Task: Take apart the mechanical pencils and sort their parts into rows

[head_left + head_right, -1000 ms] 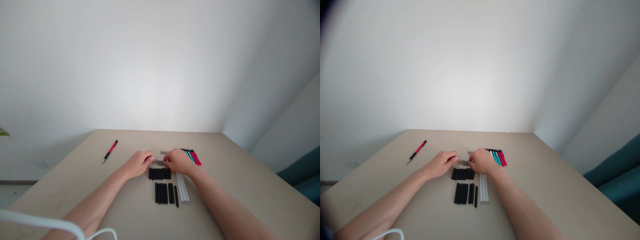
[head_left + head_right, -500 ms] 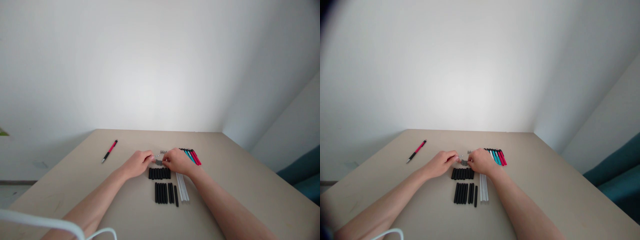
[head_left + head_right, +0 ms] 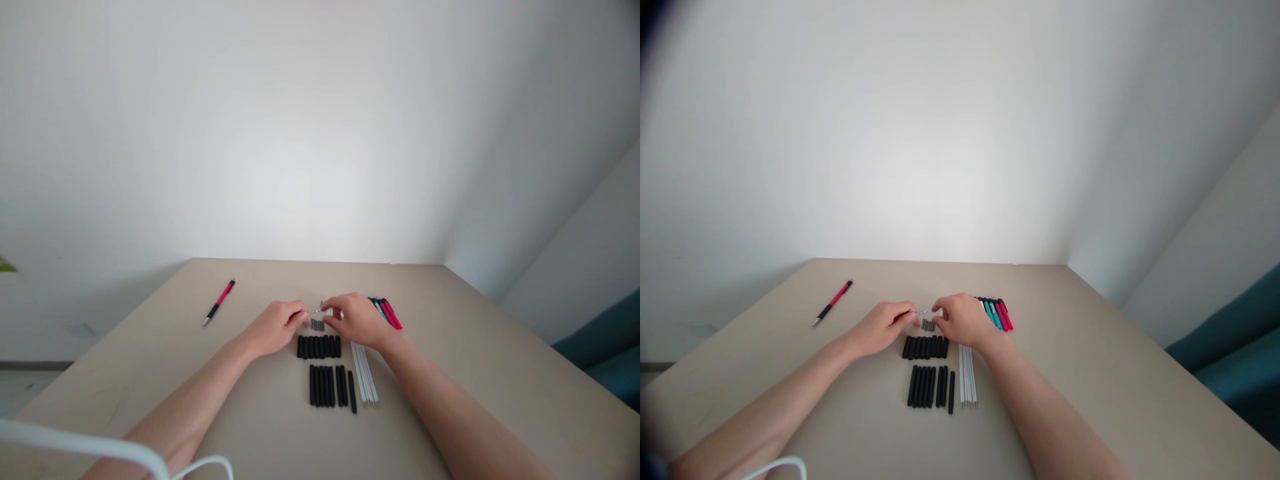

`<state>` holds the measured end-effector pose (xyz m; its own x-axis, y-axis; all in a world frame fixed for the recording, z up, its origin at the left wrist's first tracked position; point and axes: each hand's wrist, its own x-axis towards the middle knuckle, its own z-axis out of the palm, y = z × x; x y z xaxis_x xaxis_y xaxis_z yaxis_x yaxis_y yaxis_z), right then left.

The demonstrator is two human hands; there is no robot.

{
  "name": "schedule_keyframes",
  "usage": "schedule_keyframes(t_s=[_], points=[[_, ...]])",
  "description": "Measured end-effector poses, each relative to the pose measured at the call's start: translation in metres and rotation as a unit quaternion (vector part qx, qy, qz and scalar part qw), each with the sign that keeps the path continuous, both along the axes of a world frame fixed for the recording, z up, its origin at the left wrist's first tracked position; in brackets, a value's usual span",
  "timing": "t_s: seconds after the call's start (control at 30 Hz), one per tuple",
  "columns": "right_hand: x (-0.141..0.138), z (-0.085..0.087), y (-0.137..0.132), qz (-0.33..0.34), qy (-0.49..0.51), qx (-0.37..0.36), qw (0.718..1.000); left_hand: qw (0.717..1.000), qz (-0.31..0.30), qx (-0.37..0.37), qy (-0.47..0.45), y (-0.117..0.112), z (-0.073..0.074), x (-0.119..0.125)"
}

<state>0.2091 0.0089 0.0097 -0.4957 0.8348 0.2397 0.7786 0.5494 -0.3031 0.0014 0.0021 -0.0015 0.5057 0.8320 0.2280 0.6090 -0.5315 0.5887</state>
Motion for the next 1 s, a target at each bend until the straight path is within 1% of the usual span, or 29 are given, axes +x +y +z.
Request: schedule_keyframes(t_s=[0.13, 0.3, 0.47, 0.67, 0.83, 1.0], points=[[-0.003, 0.001, -0.004, 0.055, 0.069, 0.027, 0.996, 1.0, -0.007, -0.002, -0.004, 0.0, 0.0, 0.0], [-0.007, -0.001, -0.004, 0.092, 0.089, 0.051, 0.99, 1.0, -0.022, -0.005, -0.013, 0.0, 0.0, 0.0], [-0.008, -0.003, -0.005, 0.096, 0.091, 0.065, 0.989, 1.0, -0.026, 0.0, -0.016, 0.0, 0.0, 0.001], [-0.012, -0.003, -0.008, 0.092, 0.091, 0.064, 0.99, 0.999, -0.04, 0.003, -0.018, -0.002, 0.001, 0.002], [-0.013, -0.004, -0.008, 0.091, 0.09, 0.062, 0.99, 0.999, -0.029, 0.017, 0.013, -0.004, 0.005, 0.002], [-0.013, -0.004, -0.008, 0.094, 0.091, 0.067, 0.989, 0.999, -0.025, 0.026, 0.016, -0.005, 0.007, 0.002]])
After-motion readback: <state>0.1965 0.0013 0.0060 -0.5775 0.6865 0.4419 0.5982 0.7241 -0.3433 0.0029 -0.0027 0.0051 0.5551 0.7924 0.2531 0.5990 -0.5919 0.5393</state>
